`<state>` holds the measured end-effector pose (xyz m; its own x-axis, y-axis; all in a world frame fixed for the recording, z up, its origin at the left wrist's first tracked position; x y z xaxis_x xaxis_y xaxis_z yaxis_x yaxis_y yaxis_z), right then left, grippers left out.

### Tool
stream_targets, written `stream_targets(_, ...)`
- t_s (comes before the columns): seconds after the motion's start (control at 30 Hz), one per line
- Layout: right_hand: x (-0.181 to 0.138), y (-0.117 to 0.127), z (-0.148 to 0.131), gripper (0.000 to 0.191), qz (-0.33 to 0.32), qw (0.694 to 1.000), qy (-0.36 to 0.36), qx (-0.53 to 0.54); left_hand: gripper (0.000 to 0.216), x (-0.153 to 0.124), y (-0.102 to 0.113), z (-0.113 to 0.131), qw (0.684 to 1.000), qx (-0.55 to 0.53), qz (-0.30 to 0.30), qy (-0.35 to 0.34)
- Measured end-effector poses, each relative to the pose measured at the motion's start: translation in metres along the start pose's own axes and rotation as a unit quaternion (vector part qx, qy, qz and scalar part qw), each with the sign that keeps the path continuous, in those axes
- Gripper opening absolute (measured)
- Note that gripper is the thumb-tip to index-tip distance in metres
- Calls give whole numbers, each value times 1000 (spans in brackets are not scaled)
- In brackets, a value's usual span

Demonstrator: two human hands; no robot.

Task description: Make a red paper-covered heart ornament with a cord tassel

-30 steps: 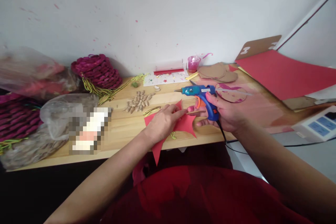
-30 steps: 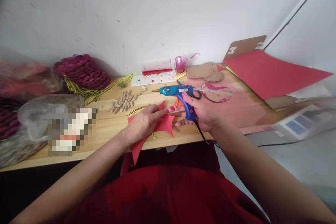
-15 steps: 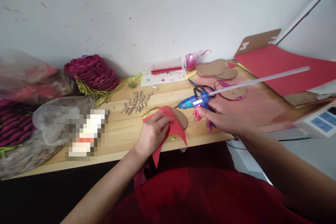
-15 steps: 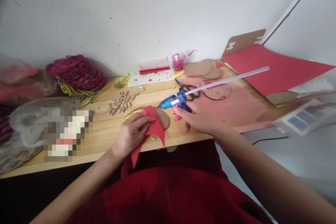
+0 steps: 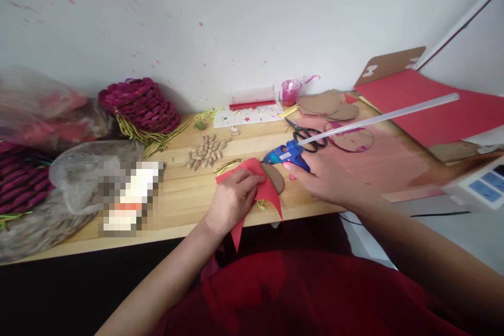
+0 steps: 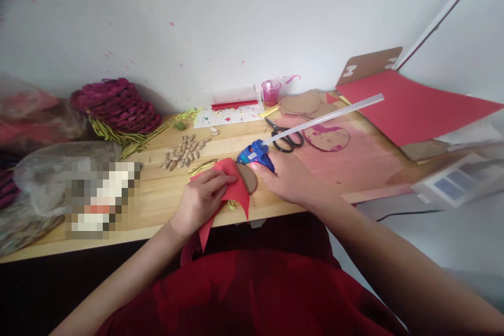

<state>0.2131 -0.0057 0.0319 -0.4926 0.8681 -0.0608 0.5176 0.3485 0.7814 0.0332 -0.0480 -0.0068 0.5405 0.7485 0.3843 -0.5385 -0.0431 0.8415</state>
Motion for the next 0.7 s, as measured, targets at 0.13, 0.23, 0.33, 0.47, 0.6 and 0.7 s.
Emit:
stream_targets(0.13,1,0,-3,26,-4,997,-14,-75,22,0,0,1,1000,3,5,-3)
stream_targets(0.23,3,0,-4,29,-1,995,-20,-99,22,1,1,2,1000,8,7,-4)
stream_targets(0.33,3,-1,-5,30,1,994,-21,-104,22,2,2,3,1000,11,10,-7)
stream_targets(0.47,3,-1,-5,29,-10,995,-26,-98,22,2,2,2,1000,8,9,-5)
stream_targets(0.6,2,-2,-4,28,-30,996,-31,-79,23,1,0,0,1000,-1,4,-1)
stream_targets(0.7,2,-2,-2,27,-33,996,-31,-73,23,0,0,-1,1000,-2,2,1)
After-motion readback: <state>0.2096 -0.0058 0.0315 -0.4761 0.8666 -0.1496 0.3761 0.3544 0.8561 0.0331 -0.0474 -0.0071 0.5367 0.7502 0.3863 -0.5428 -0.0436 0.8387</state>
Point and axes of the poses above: each hand's wrist, its own x-axis towards the middle knuckle, its own y-axis out of the back of the hand, z = x × y, the point moved 8 cm from there along x, towards the middle knuckle, and after that the axes turned 14 degrees about -z, right-handed, at the moved point
